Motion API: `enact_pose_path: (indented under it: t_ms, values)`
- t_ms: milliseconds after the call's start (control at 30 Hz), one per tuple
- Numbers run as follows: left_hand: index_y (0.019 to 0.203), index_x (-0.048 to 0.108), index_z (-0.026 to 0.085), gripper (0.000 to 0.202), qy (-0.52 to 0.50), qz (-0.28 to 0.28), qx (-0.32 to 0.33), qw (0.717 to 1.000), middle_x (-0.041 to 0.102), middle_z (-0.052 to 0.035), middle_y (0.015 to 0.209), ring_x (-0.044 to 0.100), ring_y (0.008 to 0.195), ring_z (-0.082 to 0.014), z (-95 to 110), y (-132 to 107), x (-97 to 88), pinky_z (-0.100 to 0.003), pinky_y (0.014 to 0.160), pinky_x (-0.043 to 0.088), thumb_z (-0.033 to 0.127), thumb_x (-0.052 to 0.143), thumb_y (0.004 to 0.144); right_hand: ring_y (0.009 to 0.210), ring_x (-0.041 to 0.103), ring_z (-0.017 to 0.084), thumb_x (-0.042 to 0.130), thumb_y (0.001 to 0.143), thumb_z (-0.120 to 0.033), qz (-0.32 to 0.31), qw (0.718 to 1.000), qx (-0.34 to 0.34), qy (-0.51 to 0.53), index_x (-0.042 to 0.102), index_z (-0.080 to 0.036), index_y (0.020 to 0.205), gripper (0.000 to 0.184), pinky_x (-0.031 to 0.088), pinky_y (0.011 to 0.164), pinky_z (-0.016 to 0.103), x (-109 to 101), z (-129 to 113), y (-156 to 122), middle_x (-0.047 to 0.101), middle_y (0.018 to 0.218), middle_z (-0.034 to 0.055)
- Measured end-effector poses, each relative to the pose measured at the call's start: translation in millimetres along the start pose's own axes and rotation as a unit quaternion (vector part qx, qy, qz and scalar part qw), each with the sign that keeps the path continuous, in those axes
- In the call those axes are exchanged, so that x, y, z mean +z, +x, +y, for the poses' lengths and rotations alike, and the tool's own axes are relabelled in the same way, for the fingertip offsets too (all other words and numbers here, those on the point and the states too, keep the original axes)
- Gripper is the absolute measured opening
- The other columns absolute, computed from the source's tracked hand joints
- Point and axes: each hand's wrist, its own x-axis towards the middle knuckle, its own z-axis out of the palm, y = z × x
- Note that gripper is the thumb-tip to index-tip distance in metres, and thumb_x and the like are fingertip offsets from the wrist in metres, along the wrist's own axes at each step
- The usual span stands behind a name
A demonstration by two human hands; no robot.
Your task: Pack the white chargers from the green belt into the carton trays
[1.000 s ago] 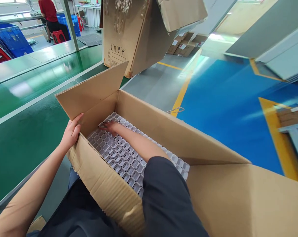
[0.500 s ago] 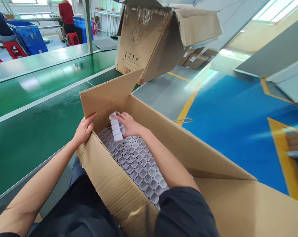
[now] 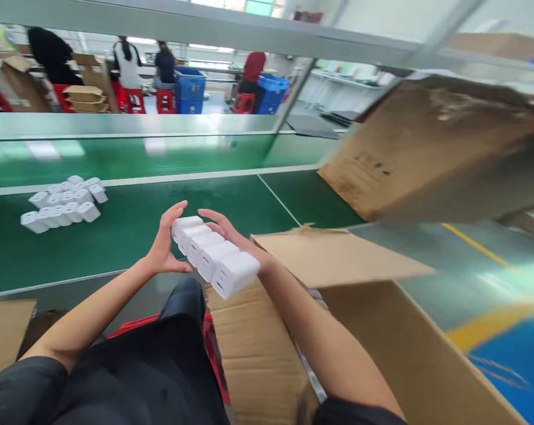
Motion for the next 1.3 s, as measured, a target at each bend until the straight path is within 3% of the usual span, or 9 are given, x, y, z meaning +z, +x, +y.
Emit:
enact_pose_path:
  t_ms: [67,200,333,467,700,867,1033,1167,1300]
  values:
    - [0.151,0.013,0.036,0.099,0.091,0.040,0.037,0.994,0.032,-0.0151,0.152,0.036,0.140,-0.0343,-11.7,-10.2,-44.2,-0.055,0.111,0.034,0.075,0.060,0.074,0.110,0.060,0.027,0.077,0.073,-0.058,-0.073,0.993,-0.024,0.088,0.026,-0.029,0.150,0.097,0.051,0.094,0.043,26.7,10.3,59.6,0.059,0.124,0.0082]
    - [0.149,0.025,0.031,0.089,0.217,0.029,0.067,0.973,0.051,-0.0144,0.138,0.051,0.126,-0.0311,-41.7,-44.6,-118.4,-0.047,0.101,0.043,0.071,0.059,0.078,0.106,0.059,0.022,0.081,0.072,-0.040,-0.113,0.963,0.013,0.245,0.041,-0.027,0.141,0.081,0.050,0.094,0.036,102.3,38.6,159.0,0.062,0.118,0.0041]
    - [0.141,0.042,0.022,0.075,0.315,0.015,-0.057,0.947,0.064,-0.0145,0.122,0.061,0.111,-0.0285,-68.5,-91.7,-174.4,-0.040,0.092,0.045,0.074,0.037,0.087,0.106,0.060,0.021,0.084,0.062,-0.030,-0.158,0.920,0.056,0.354,0.056,-0.027,0.120,0.065,0.051,0.093,0.033,182.8,63.5,220.5,0.065,0.112,-0.0001]
    - [0.131,0.055,0.019,0.077,0.361,-0.051,-0.200,0.909,0.068,-0.0132,0.111,0.064,0.100,-0.0267,-84.5,-126.1,-221.8,-0.035,0.084,0.047,0.076,0.028,0.087,0.104,0.061,0.024,0.071,0.074,-0.043,-0.191,0.909,0.077,0.362,0.059,-0.023,0.109,0.042,0.053,0.093,0.041,234.2,75.6,255.6,0.068,0.109,0.0032]
    - [0.126,0.061,0.023,0.060,0.472,-0.177,-0.249,0.827,0.068,-0.0098,0.095,0.066,0.086,-0.0238,-99.5,-127.9,-265.8,-0.030,0.074,0.046,0.067,0.047,0.088,0.101,0.063,0.023,0.070,0.074,-0.030,-0.148,0.943,0.086,0.284,0.059,-0.025,0.122,0.049,0.060,0.082,0.038,226.7,89.2,281.5,0.064,0.121,0.0055]
    - [0.123,0.063,0.023,0.058,0.481,-0.220,-0.236,0.815,0.069,-0.0098,0.095,0.066,0.086,-0.0245,-113.9,-122.2,-268.4,-0.031,0.072,0.044,0.066,0.055,0.084,0.092,0.065,0.018,0.053,0.078,-0.025,-0.072,0.975,0.074,0.197,0.058,-0.028,0.122,0.045,0.062,0.069,0.031,213.5,101.5,281.9,0.059,0.122,0.0033]
    - [0.118,0.065,0.021,0.059,0.493,-0.229,-0.228,0.808,0.069,-0.0114,0.097,0.064,0.090,-0.0275,-116.8,-121.8,-269.0,-0.035,0.075,0.043,0.067,0.056,0.083,0.059,0.054,0.009,0.049,0.074,-0.020,-0.016,0.993,0.058,0.101,0.056,-0.030,0.125,0.052,0.051,0.044,0.019,193.0,105.9,279.4,0.058,0.102,0.0014]
    - [0.119,0.065,0.021,0.063,0.511,-0.208,-0.214,0.806,0.069,-0.0131,0.103,0.062,0.098,-0.0299,-112.3,-123.8,-269.8,-0.039,0.082,0.042,0.070,0.055,0.082,0.086,0.059,0.014,0.055,0.067,-0.015,-0.046,0.995,0.014,0.091,0.047,-0.032,0.134,0.069,0.060,0.075,0.030,191.0,102.3,275.9,0.050,0.127,0.0037]
    - [0.124,0.062,0.020,0.065,0.541,-0.140,-0.187,0.808,0.068,-0.0136,0.113,0.060,0.108,-0.0314,-102.9,-128.8,-267.0,-0.043,0.092,0.039,0.069,0.055,0.082,0.121,0.050,0.024,0.055,0.070,-0.012,-0.068,0.986,-0.149,0.010,0.049,-0.025,0.133,0.065,0.047,0.105,0.045,201.7,96.9,276.3,0.040,0.139,0.0096]
